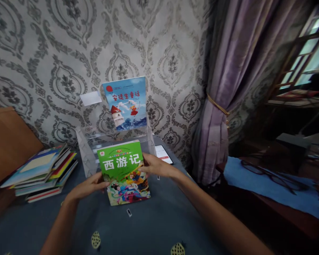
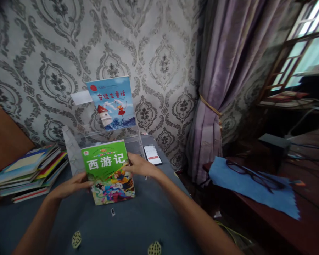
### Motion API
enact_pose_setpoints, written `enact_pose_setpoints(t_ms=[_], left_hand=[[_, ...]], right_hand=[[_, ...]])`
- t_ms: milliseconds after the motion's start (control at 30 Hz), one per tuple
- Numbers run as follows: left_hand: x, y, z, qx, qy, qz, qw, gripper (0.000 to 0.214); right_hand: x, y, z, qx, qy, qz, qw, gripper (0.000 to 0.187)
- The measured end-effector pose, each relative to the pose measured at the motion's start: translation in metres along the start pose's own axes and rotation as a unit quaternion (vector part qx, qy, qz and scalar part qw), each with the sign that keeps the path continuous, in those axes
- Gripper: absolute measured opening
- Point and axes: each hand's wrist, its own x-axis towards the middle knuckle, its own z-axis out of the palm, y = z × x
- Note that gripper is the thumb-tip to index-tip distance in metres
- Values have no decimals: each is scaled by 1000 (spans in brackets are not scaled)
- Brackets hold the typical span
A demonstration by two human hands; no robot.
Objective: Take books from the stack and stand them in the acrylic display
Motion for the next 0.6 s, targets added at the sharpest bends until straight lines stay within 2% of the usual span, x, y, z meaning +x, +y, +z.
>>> enact_pose_setpoints(t_ms=[67,100,267,600], left_hand=[[-4,0,-3,8,-32,-14,999,50],[-4,-1,-4,4,-38,-19,999,49],[-3,-1,-3,-23,-35,-31,999,48],[-3,-1,-1,-54,-17,-16,998,47]], right_hand=[[1,-1,-4,-15,-107,46,993,35],[2,-2,-6,-17,-135,61,989,35],[3,1,-9,-16,-154,79,985,35],[3,-2,-5,-13,-131,83,988,35]])
